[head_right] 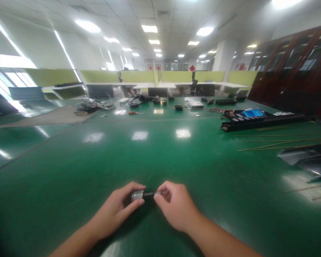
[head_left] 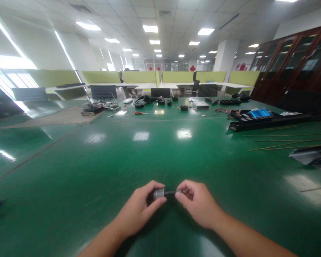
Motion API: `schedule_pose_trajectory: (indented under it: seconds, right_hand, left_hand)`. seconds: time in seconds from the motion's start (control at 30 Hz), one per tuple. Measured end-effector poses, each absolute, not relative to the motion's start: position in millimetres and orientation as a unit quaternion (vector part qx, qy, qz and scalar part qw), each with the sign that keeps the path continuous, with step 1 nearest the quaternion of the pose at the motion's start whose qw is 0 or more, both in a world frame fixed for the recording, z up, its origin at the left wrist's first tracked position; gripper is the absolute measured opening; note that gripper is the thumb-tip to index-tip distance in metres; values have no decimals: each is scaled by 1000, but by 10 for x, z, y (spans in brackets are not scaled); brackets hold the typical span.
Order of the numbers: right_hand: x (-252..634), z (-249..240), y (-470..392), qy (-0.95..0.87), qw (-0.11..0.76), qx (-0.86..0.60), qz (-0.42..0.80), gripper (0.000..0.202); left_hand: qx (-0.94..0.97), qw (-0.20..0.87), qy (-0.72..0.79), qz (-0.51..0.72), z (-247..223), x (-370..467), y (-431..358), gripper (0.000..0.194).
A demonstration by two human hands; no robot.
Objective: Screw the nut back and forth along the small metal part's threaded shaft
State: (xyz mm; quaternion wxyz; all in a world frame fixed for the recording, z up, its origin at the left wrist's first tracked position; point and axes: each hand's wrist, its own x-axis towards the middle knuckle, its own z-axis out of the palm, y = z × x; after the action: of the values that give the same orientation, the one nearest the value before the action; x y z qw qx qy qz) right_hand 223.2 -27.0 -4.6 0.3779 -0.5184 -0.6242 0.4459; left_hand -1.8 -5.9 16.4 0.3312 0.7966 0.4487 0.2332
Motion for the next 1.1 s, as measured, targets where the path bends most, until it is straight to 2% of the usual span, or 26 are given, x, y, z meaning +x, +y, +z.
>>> schedule_pose_trajectory:
  seconds: [0.93, 1.1]
  right_hand:
    - [2238, -45, -272, -612, 393, -522, 445, 11]
    - [2232, -65, -281, -612, 396, -512, 454, 11]
  left_hand:
    - [792, 326, 456, 242, 212, -85, -10, 29]
    - [705, 366, 509, 332, 185, -138, 98, 37]
